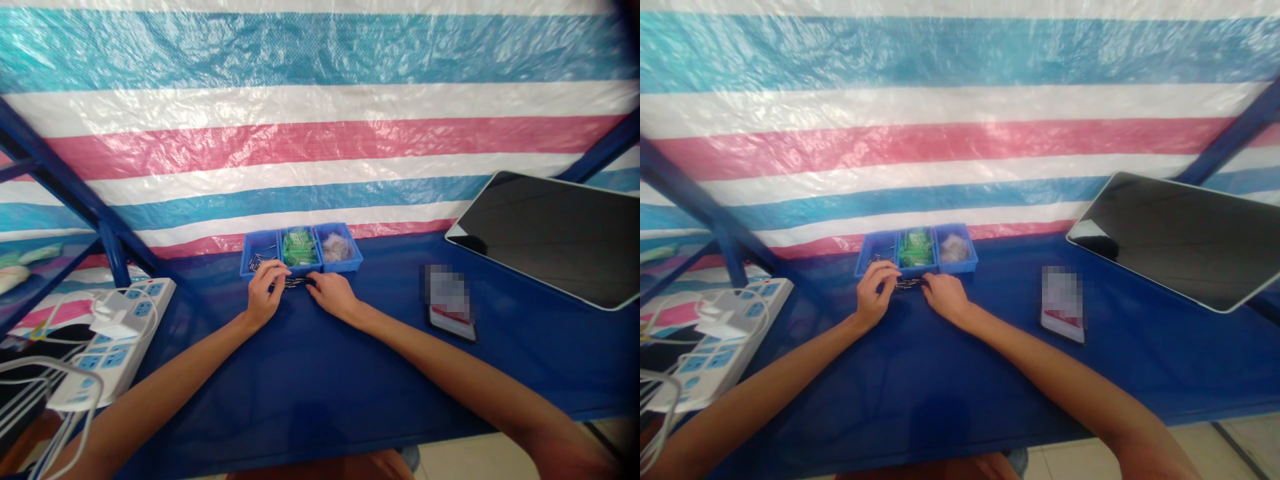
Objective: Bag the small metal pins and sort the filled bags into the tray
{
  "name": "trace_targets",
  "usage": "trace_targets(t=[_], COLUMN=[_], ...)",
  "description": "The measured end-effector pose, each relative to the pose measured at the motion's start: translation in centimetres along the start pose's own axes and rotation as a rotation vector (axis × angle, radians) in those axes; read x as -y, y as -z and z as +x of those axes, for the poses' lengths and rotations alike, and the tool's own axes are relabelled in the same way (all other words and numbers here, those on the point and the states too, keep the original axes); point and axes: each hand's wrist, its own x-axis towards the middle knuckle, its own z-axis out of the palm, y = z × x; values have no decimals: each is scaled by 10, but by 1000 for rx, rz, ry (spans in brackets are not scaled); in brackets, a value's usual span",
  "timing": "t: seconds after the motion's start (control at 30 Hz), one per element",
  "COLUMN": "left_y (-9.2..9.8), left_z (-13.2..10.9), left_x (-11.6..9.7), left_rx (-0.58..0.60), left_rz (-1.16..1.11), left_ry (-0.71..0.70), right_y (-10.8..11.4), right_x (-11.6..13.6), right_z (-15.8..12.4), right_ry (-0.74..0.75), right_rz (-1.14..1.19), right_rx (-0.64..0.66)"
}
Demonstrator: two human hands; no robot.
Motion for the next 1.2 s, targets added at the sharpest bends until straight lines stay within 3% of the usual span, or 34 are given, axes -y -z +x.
trace_targets(t=[0.2,0.37,0.63,0.93,1.2], left_y=[-1,-1,-2,-8,-9], left_z=[0,-1,0,-3,-4], left_x=[4,4,3,5,10], left_rx=[35,42,46,110,197], left_rz=[-30,-47,-38,136,82], left_ry=[-25,-28,-24,-41,-20], right_y=[5,9,5,5,3], right_x=[5,7,7,12,14], right_z=[-2,-1,-2,-7,-10], right_ry=[-109,-128,-135,-79,-70], right_rz=[-208,-247,-236,-136,-35], right_rx=[187,233,205,121,95])
